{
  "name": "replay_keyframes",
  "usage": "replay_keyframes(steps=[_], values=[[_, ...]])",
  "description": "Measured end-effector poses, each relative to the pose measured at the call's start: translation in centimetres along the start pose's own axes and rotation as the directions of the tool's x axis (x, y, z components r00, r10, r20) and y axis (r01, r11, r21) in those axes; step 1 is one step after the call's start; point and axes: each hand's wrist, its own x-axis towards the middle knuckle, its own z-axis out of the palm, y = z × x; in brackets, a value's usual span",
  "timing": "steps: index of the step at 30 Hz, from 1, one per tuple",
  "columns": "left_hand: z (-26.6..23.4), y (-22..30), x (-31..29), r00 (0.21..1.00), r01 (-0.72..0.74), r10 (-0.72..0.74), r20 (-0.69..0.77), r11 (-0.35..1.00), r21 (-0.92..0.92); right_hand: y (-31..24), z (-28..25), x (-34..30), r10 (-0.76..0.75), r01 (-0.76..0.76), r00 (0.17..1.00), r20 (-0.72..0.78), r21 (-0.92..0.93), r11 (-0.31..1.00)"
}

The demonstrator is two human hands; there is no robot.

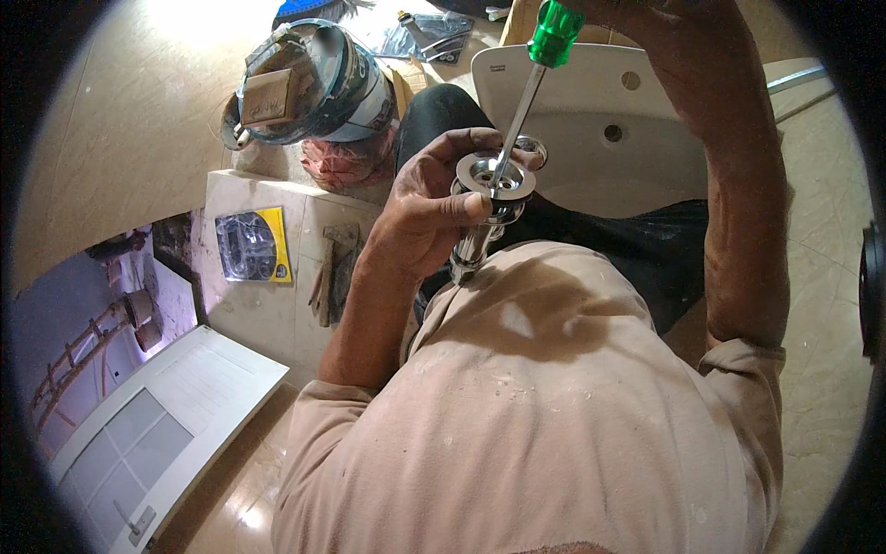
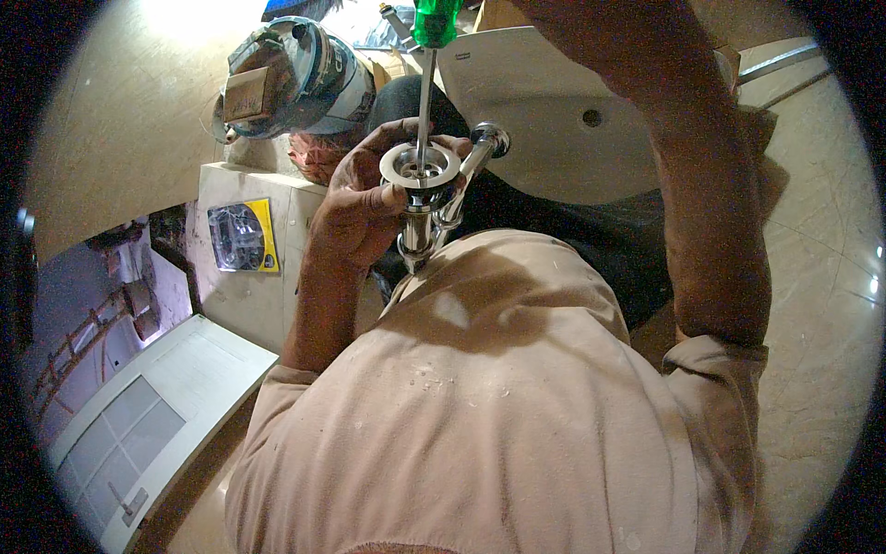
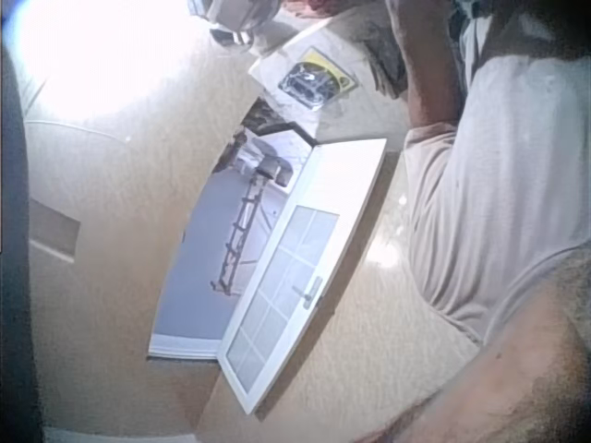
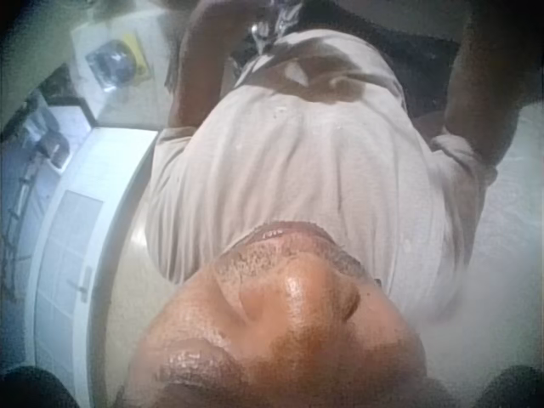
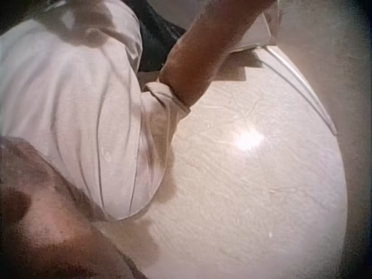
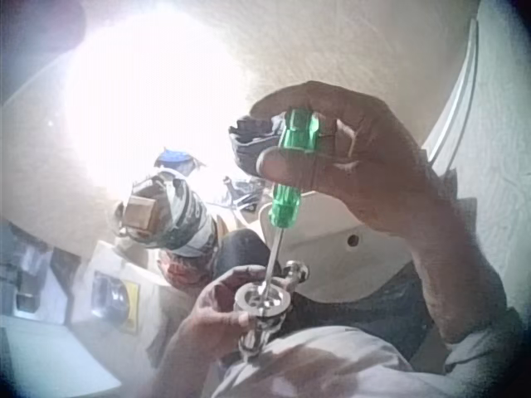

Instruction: The person assembles a sink drain by hand and using a screwdriver, inserting and tightening a central screw into the drain assembly.

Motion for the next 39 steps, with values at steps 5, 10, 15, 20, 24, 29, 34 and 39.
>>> replay_keyframes(steps=[5,10,15,20,24,29,34,39], values=[[-0.2,0.0,0.0,1.000,0.027,-0.027,-0.001,1.000,0.000,-1.2,-0.9,-0.2,0.197,-0.206,0.979,0.059,0.289,0.935],[-0.1,-0.2,0.1,1.000,0.027,-0.027,0.013,1.000,0.008,0.2,-0.5,0.0,0.065,-0.063,0.997,-0.042,0.038,0.997],[-0.1,-0.2,0.1,1.000,0.008,-0.007,-0.008,0.996,0.086,-0.4,-0.9,-0.6,0.201,-0.206,0.978,0.046,0.257,0.944],[-0.5,0.0,0.1,0.999,0.040,-0.040,-0.032,0.999,0.000,-0.5,-1.1,-0.4,0.280,-0.283,0.957,-0.076,-0.032,0.958],[-0.5,0.0,0.0,0.999,0.040,-0.041,-0.026,0.999,-0.014,-0.1,-0.8,-0.4,0.221,-0.220,0.974,-0.052,0.026,0.975],[-0.4,0.1,-0.1,0.999,0.040,-0.041,-0.018,0.999,-0.022,0.0,-0.3,-0.3,0.271,-0.244,0.961,-0.064,0.275,0.930],[-0.4,0.1,0.0,0.999,0.036,-0.036,-0.003,0.999,-0.008,-0.1,-0.2,-0.3,0.190,-0.193,0.979,-0.072,-0.028,0.981],[-0.4,0.0,0.1,0.999,0.027,-0.027,0.024,0.999,-0.017,-0.2,-0.1,0.2,0.234,-0.232,0.972,0.013,0.194,0.953]])
